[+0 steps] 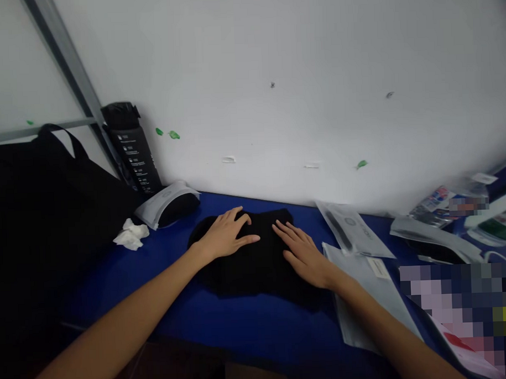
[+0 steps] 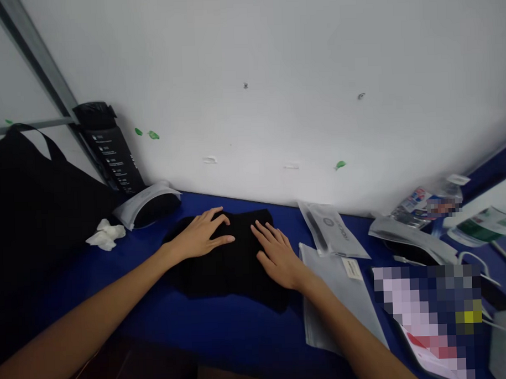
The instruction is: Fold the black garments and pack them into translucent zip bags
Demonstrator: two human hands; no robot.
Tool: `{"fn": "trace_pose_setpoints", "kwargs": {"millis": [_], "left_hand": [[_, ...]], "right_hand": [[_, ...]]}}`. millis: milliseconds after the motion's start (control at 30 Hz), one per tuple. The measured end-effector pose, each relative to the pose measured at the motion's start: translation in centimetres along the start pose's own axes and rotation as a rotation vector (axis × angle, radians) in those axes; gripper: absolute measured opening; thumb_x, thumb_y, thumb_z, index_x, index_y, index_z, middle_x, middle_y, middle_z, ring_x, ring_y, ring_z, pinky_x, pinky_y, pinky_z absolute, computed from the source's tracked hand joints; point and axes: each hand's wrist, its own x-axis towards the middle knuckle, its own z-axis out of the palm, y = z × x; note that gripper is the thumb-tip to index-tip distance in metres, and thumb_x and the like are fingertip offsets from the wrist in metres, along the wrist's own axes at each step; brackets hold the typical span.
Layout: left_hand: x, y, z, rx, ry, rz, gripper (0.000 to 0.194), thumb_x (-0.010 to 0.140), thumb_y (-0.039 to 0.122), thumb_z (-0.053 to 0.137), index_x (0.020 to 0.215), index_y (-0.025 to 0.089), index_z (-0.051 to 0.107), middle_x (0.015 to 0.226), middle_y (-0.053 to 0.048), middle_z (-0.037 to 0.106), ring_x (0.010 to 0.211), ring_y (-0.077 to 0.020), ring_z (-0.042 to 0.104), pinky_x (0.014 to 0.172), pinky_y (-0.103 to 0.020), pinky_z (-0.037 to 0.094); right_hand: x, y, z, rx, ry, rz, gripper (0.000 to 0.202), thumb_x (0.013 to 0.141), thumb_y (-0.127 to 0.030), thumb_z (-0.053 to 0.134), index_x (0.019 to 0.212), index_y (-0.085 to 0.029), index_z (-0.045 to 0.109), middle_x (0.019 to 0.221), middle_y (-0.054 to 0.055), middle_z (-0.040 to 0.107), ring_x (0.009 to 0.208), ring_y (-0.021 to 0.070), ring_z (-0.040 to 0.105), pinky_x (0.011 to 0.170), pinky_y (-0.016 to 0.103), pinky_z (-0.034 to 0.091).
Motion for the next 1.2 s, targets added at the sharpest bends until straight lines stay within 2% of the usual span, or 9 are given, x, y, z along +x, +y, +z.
{"fn": "trace_pose_setpoints", "kwargs": {"millis": [200, 267, 367, 467, 567, 767, 900, 1067, 1200], "left_hand": [[-0.6, 0.5, -0.3, 0.027, -0.251, -0.09, 0.073, 0.105, 0.064, 0.034, 0.166, 0.026, 0.023, 0.175, -0.017, 0.009, 0.162, -0.0396, 0.009, 0.125, -0.063, 0.016], [-0.8, 1.2, -0.6, 0.062, -0.274, -0.078, 0.075, 0.106, 0.062, 0.034, 0.168, 0.022, 0.017, 0.174, -0.018, 0.014, 0.161, -0.0404, 0.013, 0.124, -0.064, 0.018], [-0.7, 1.6, -0.6, 0.12, -0.173, -0.032, 0.07, 0.107, 0.058, 0.034, 0.164, 0.017, 0.028, 0.164, -0.021, 0.039, 0.15, -0.0413, 0.035, 0.119, -0.062, 0.028], [-0.2, 1.0, -0.3, 0.2, -0.039, -0.004, 0.051, 0.109, 0.044, 0.033, 0.146, 0.015, 0.051, 0.145, -0.02, 0.056, 0.137, -0.0382, 0.048, 0.115, -0.059, 0.032], [0.3, -0.3, -0.2, 0.154, 0.023, 0.004, 0.029, 0.105, 0.035, 0.045, 0.125, 0.018, 0.058, 0.132, -0.016, 0.061, 0.132, -0.0334, 0.05, 0.115, -0.054, 0.032], [0.5, -0.8, -0.8, -0.118, 0.057, -0.017, 0.014, 0.094, 0.023, 0.06, 0.103, 0.024, 0.05, 0.1, -0.002, 0.065, 0.1, -0.0249, 0.063, 0.101, -0.044, 0.043], [0.6, 0.0, -1.2, -0.324, 0.084, 0.1, 0.022, 0.086, 0.013, 0.064, 0.1, 0.024, 0.051, 0.1, -0.001, 0.066, 0.096, -0.0208, 0.064, 0.089, -0.034, 0.048], [0.5, 0.9, -1.7, -0.333, 0.01, 0.281, 0.031, 0.079, 0.001, 0.057, 0.101, 0.023, 0.064, 0.097, -0.001, 0.068, 0.093, -0.0192, 0.062, 0.088, -0.032, 0.048], [0.2, 1.4, -2.1, -0.23, -0.086, 0.393, 0.035, 0.078, -0.003, 0.055, 0.096, 0.024, 0.07, 0.092, -0.001, 0.069, 0.093, -0.0196, 0.062, 0.092, -0.034, 0.046]], "right_hand": [[0.4, -0.4, -1.0, -0.018, 0.115, 0.106, 0.045, 0.106, -0.036, 0.037, 0.145, -0.027, 0.056, 0.143, 0.01, 0.062, 0.131, 0.0319, 0.056, 0.115, 0.059, 0.038], [0.7, -0.5, -1.4, -0.014, 0.178, 0.157, 0.038, 0.107, -0.037, 0.037, 0.123, -0.025, 0.069, 0.12, 0.01, 0.071, 0.114, 0.0302, 0.064, 0.108, 0.057, 0.043], [0.8, -0.4, -1.5, 0.009, 0.241, 0.2, 0.03, 0.102, -0.033, 0.044, 0.099, -0.023, 0.073, 0.104, 0.009, 0.072, 0.101, 0.0289, 0.067, 0.099, 0.054, 0.048], [0.6, 0.0, -0.9, 0.002, 0.242, 0.16, 0.04, 0.092, -0.026, 0.051, 0.129, -0.023, 0.066, 0.138, 0.011, 0.064, 0.126, 0.0328, 0.059, 0.108, 0.056, 0.046], [0.4, 0.6, 0.1, -0.007, 0.17, 0.095, 0.069, 0.09, -0.024, 0.046, 0.159, -0.026, 0.039, 0.169, 0.009, 0.034, 0.155, 0.0337, 0.031, 0.123, 0.063, 0.03], [0.6, 1.3, 0.7, 0.039, 0.171, 0.125, 0.083, 0.083, -0.02, 0.05, 0.163, -0.025, 0.028, 0.16, 0.013, 0.045, 0.156, 0.0325, 0.032, 0.128, 0.067, 0.014], [0.8, 0.8, 0.1, 0.057, 0.122, 0.081, 0.096, 0.075, -0.014, 0.049, 0.166, -0.026, 0.02, 0.171, 0.01, 0.028, 0.161, 0.0319, 0.018, 0.127, 0.07, 0.003], [0.6, 0.6, -0.5, 0.088, 0.047, 0.046, 0.09, 0.084, -0.015, 0.042, 0.168, -0.028, 0.011, 0.174, 0.007, 0.02, 0.162, 0.0309, 0.011, 0.124, 0.073, -0.001], [0.7, 0.0, -0.9, 0.058, 0.101, 0.032, 0.08, 0.096, -0.028, 0.044, 0.168, -0.028, 0.01, 0.173, 0.009, 0.023, 0.162, 0.0327, 0.013, 0.125, 0.072, -0.003]]}}
